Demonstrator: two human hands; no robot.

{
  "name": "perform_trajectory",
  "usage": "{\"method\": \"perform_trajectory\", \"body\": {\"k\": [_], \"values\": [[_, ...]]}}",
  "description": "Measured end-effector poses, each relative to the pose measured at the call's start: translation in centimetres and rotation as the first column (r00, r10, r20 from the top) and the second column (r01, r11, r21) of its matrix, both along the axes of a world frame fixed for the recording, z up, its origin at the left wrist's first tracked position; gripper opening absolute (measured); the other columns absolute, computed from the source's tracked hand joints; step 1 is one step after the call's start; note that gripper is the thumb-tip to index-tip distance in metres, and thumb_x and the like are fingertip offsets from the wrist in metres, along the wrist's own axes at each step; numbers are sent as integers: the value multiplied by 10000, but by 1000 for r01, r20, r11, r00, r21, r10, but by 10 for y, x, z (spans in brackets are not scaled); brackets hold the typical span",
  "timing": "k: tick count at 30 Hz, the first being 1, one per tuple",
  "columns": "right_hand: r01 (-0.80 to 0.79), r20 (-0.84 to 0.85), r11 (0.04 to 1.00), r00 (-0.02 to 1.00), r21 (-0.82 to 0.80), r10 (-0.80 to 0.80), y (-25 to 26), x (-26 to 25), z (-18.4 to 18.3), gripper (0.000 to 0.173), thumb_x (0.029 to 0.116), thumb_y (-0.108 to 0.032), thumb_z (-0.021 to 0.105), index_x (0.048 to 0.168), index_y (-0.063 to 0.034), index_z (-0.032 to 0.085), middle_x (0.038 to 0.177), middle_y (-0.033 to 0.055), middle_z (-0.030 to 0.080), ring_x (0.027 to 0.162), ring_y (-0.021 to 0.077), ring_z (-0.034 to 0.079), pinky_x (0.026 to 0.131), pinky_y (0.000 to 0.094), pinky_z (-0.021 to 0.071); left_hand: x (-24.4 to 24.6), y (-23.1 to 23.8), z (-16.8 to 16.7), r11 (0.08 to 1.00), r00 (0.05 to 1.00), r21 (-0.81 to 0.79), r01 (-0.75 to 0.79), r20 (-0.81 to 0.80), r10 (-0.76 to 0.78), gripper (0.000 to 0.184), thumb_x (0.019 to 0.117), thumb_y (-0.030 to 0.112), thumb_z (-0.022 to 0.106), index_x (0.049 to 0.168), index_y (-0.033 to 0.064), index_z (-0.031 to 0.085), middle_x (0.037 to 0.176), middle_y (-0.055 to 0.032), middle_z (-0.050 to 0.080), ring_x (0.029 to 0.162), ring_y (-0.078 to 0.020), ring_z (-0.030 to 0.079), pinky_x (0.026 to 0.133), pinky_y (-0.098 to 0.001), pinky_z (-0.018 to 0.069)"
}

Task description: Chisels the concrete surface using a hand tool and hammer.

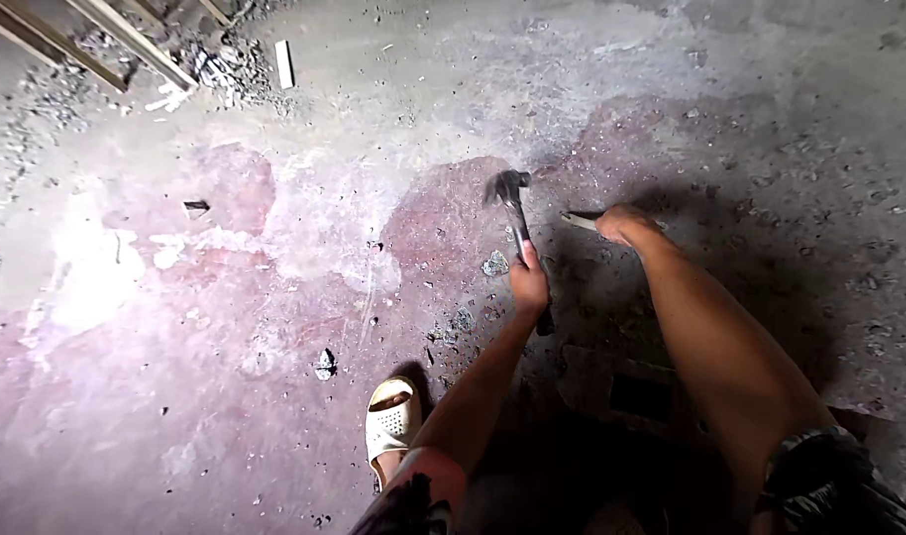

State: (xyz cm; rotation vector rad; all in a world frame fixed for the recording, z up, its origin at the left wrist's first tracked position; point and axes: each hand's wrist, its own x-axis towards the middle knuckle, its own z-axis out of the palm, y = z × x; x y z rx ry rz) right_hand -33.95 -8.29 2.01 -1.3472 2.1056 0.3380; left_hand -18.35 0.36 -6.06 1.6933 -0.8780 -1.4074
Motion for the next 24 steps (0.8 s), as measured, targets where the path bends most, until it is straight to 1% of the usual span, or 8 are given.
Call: {"method": "perform_trajectory", "body": {"k": [4,9,11,13,14,19,21,24], "values": [[20,22,1000,1000,-11,-20,-1,2,2,374,1045,-244,507,1159,71,672,1294,277,632,1240,405,602,984,641,460,23,-28,10,944,980,261,199,-51,-193,673,1085,623,212,971,40,528,610,-26,457,440,-162,472,457,-357,496],[21,33,1000,999,-6,-21,-3,0,0,357,1039,-229,512,1147,74,666,1281,287,626,1223,418,601,963,648,461,15,0,12,992,984,8,-124,-131,124,574,1105,562,238,897,78,466,525,10,360,375,-146,401,380,-349,444],[27,30,1000,999,-6,-26,-5,-1,0,364,1042,-232,507,1163,74,662,1283,283,627,1222,410,603,969,639,461,4,-1,-6,998,997,66,-4,-83,10,611,1107,551,236,880,49,500,556,-14,402,420,-165,434,435,-375,465],[21,38,1000,999,-11,-21,-5,-1,-6,381,1040,-233,514,1191,92,643,1299,307,611,1241,437,590,981,663,456,15,-14,-2,946,981,261,190,-91,-172,656,1086,619,218,920,59,515,577,-10,427,433,-158,453,447,-356,479],[27,48,999,999,-22,-26,-6,-3,-7,393,1040,-241,516,1202,95,641,1306,316,608,1247,446,588,987,673,454,21,-20,6,937,981,296,188,-98,-166,664,1078,638,222,956,57,520,592,-20,435,442,-173,460,458,-371,488],[46,51,999,998,-18,-45,-4,-3,-5,371,1053,-236,496,1163,80,657,1250,289,625,1161,412,614,951,629,466,3,6,15,981,959,83,-178,-211,192,565,1103,568,246,903,82,453,509,13,345,354,-141,386,357,-338,436],[54,43,998,998,-19,-54,-4,-1,-2,356,1046,-235,505,1152,67,660,1234,269,630,1135,382,620,938,603,473,-4,5,-8,997,998,79,14,-56,-9,643,1107,550,229,908,16,525,578,-47,438,440,-191,470,455,-400,487],[19,73,999,997,-28,-17,-3,-10,-10,380,1055,-236,498,1189,83,656,1290,310,618,1212,436,607,981,661,461,4,1,-17,848,854,227,479,100,-510,707,1085,620,224,997,18,584,691,-102,531,544,-242,550,541,-439,524]]}}
